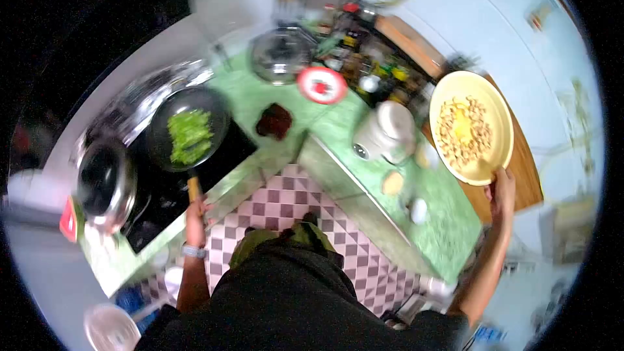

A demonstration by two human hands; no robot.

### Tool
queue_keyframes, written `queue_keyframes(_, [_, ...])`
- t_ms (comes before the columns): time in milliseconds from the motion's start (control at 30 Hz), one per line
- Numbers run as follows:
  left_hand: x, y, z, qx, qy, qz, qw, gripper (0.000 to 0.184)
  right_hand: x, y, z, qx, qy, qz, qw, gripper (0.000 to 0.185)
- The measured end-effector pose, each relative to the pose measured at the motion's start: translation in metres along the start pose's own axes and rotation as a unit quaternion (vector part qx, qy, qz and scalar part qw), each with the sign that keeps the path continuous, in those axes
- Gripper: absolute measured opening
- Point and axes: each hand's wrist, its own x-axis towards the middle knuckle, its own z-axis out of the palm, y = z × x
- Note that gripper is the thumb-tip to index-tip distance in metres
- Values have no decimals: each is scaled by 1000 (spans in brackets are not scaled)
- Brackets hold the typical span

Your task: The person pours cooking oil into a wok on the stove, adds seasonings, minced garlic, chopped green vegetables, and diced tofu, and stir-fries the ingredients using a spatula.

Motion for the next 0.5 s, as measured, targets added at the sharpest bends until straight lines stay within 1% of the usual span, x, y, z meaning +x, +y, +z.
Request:
queue_keyframes(33, [7, -9, -4, 0, -8, -24, 1000, 53, -6, -22, 26, 6, -7, 1, 1000, 23])
queue_keyframes(67, [5, -10, 3, -20, 2, 3, 1000, 48, -9, -37, 56, 4, -29, -11, 1000, 23])
queue_keyframes(100, [-2, 0, 8, -39, 26, -7, 999, 41, -19, -55, 88, 3, -69, -32, 997, 23])
queue_keyframes(167, [-4, 4, 13, -47, 20, 16, 999, 36, -28, -85, 151, 12, -148, -50, 988, 22])
queue_keyframes(200, [-3, 3, 14, -56, 19, 21, 998, 34, -49, -109, 190, 0, -209, -70, 976, 21])
queue_keyframes(233, [-1, -1, 13, -64, 18, 28, 997, 33, -67, -124, 226, 13, -223, -77, 972, 21])
queue_keyframes(267, [8, -16, 9, -78, -2, 96, 992, 33, -66, -129, 257, -3, -260, -87, 962, 20])
queue_keyframes(300, [9, -19, 7, -85, 5, 100, 991, 33, -66, -132, 287, -16, -308, -121, 944, 20])
queue_keyframes(333, [8, -19, 9, -81, 21, 102, 991, 35, -66, -130, 319, -23, -322, -152, 934, 23])
queue_keyframes(367, [9, -20, 13, -78, 37, 101, 991, 37, -95, -147, 347, -6, -333, -154, 930, 27])
queue_keyframes(400, [10, -21, 16, -80, 52, 132, 987, 42, -78, -142, 380, -96, -342, -217, 909, 36])
queue_keyframes(433, [9, -20, 15, -87, 61, 137, 985, 42, -78, -142, 413, -143, -300, -292, 897, 41])
queue_keyframes(467, [8, -18, 15, -65, 66, 127, 988, 42, -78, -141, 446, -191, -247, -362, 879, 47])
queue_keyframes(500, [7, -16, 16, -44, 71, 119, 989, 42, -74, -140, 477, -225, -233, -402, 856, 45])
